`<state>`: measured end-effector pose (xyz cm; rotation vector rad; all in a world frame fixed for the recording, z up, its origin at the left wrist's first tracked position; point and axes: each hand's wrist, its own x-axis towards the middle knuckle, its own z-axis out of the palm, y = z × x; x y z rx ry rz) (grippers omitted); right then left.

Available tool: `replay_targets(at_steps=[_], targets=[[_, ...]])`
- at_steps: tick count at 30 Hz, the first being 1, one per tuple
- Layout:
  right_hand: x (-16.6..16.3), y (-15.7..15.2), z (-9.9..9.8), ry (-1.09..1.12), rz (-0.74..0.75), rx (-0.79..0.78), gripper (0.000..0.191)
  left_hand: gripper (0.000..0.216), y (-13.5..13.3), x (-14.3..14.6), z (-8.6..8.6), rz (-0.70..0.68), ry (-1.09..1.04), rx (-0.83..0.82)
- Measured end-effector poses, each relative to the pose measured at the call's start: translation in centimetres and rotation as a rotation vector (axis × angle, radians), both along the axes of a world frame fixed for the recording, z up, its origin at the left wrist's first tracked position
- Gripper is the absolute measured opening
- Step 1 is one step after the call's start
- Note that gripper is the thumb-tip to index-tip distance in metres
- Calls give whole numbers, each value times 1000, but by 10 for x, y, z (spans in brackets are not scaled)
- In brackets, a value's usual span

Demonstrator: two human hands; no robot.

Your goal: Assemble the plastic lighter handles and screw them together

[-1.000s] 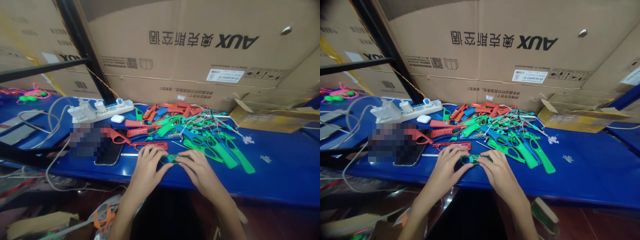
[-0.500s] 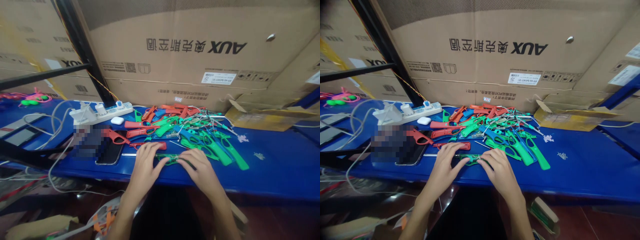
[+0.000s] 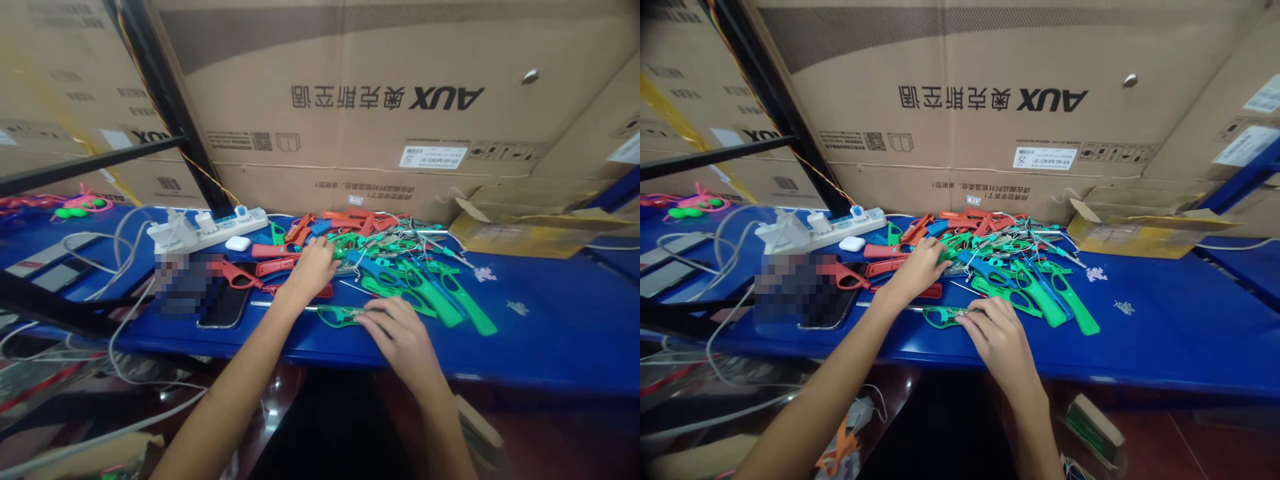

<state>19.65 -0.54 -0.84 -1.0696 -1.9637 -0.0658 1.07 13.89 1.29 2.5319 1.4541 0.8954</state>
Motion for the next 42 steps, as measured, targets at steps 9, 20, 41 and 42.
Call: replay_targets(at_steps=[9, 20, 41, 42], targets=[[0, 2, 1, 87, -73, -49, 25, 15, 8, 0, -12, 13, -115, 15], [1, -1, -2, 81, -123, -43, 24, 19, -57, -28, 14, 124, -536, 96], [17, 0, 4, 582, -64, -247, 25, 50, -139, 16, -10, -178, -1182, -469], [17, 0, 5, 549, -14, -281, 29, 45, -138, 21, -10, -211, -1156, -483]])
